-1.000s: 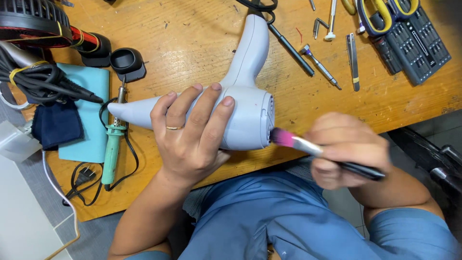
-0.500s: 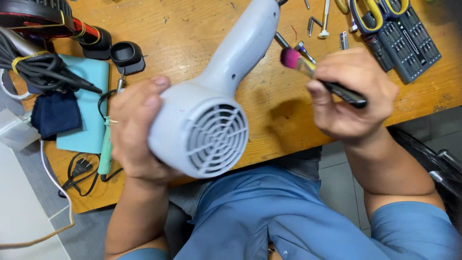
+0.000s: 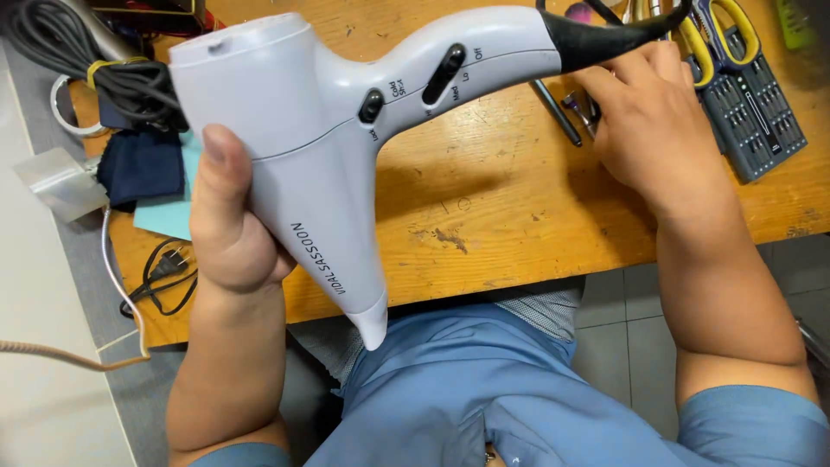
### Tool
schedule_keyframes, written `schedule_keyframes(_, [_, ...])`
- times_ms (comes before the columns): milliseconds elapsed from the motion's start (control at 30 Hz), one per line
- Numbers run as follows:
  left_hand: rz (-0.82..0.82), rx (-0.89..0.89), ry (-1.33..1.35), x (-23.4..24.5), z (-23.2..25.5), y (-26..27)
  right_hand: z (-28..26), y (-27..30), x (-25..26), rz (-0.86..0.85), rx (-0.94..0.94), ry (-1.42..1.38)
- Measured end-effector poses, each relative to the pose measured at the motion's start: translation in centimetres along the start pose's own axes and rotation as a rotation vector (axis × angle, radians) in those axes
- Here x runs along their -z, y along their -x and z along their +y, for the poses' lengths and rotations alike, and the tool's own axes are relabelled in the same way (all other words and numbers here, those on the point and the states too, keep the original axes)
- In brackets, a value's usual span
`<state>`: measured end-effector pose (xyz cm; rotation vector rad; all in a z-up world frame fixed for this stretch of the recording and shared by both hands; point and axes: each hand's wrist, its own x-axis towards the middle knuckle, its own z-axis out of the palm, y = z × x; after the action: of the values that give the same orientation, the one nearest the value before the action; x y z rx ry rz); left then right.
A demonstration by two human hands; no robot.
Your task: Disassembling, cleaning, and reassembling a hair dryer using a screwdriver and a brush
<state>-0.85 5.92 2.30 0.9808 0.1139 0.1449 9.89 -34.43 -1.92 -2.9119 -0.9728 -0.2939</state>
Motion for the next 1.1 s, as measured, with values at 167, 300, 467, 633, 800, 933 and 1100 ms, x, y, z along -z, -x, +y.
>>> schedule_keyframes(167, [0.034, 0.165, 0.126, 0.2, -0.2, -0.4, 3.1, 1.5, 1.6, 0.07, -0.009, 0.021])
schedule_keyframes(300, [0.01, 0.26, -0.146, -0.8, -0.1, -0.5, -2.5, 1.4, 7.3, 0.474, 0.006, -0.136])
schedule_keyframes(467, [-0.031, 0.373, -0.143, -0.7, -1.8, -0.1, -8.6, -1.3, 7.1, 0.406, 0.268, -0.131])
schedule_keyframes(633, [-0.015, 0.389, -0.114, -0.3, -2.3, 0.0, -8.0, -3.0, 3.5, 0.3, 0.321, -0.16])
schedule_keyframes(800, [0.048, 0.447, -0.193, -0.2, -2.2, -1.3, -8.0, -3.5, 0.8, 0.367, 0.327, -0.189])
schedule_keyframes(933, [0.067, 0.484, -0.173, -0.1, -3.2, -2.3, -8.4, -3.9, -0.5, 0.417, 0.292, -0.204])
schedule_keyframes(1100, [0.117, 0.572, -0.151, -0.2, -3.9, -2.8, -7.7, -3.5, -1.9, 0.341, 0.279, -0.245])
